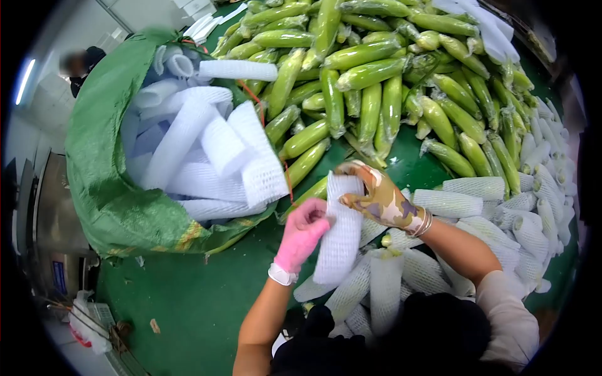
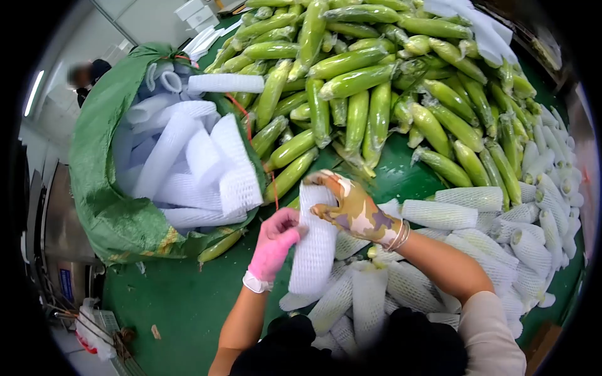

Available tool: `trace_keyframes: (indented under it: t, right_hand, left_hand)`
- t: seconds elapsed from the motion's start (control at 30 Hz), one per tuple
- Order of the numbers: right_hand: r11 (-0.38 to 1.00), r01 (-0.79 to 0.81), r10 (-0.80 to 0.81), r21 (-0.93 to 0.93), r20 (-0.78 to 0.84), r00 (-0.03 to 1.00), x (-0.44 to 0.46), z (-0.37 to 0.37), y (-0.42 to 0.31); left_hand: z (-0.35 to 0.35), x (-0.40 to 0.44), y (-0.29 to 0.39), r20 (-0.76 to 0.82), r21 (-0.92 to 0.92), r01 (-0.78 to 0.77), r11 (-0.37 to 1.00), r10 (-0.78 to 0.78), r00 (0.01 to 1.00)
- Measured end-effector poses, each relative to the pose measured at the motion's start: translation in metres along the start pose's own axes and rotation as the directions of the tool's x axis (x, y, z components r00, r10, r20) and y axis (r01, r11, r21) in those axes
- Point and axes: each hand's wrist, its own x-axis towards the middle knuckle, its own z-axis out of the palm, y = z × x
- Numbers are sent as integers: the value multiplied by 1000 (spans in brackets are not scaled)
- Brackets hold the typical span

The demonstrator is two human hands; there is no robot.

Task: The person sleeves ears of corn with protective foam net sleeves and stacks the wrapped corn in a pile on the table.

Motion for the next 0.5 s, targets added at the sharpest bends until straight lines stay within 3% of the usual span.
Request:
trace_keyframes:
  t: [0.03, 0.07, 0.1, 0.13, 0.17, 0.2, 0.23, 0.27, 0.33, 0.37, 0.43, 0.47, 0.5]
  right_hand:
    - [982, -80, 85, 171, -21, 996, -4, 8, -7]
    - [980, -83, 86, 180, -8, 996, -12, 23, 1]
    - [756, -268, 321, 597, 18, 947, -25, 41, 17]
    - [343, -350, 508, 872, 141, 850, -36, 54, 24]
    - [239, -448, 524, 862, 274, 807, -47, 60, 16]
    - [132, -537, 524, 833, 401, 751, -58, 67, 8]
    - [7, -461, 519, 888, 390, 760, -69, 91, 7]
    - [189, -289, 419, 938, 189, 888, -74, 108, 21]
    - [275, -324, 535, 905, 136, 834, -68, 122, 48]
    - [772, -323, 429, 547, -75, 900, -61, 124, 55]
    - [923, -270, 342, 274, -264, 902, -37, 129, 61]
    - [965, -246, 264, 95, -341, 902, -22, 131, 68]
    - [959, -183, 254, 217, -365, 896, -2, 113, 47]
  left_hand:
    - [-5, -8, -3, 14, -86, 80, 993, -79, 997]
    - [-9, -15, -7, 1, -90, 87, 992, -88, 996]
    - [-13, -19, -12, 49, -387, 89, 918, -76, 996]
    - [-16, -22, -19, 94, -648, 93, 756, -42, 995]
    - [-17, -20, -48, -29, -476, 43, 878, -65, 997]
    - [-11, -20, -58, -44, -311, 29, 950, -45, 998]
    - [-6, -22, -67, 28, -329, 86, 940, -82, 996]
    - [-1, -22, -73, 100, -344, 145, 928, -117, 988]
    - [16, -16, -65, -50, -236, 36, 971, -49, 998]
    - [15, -6, -61, -102, -176, -2, 984, -16, 995]
    - [6, 16, -48, -176, -129, -53, 990, 30, 984]
    - [-13, 38, -83, -278, -71, -114, 991, 90, 956]
    - [-18, 51, -82, -258, -324, -128, 937, 43, 965]
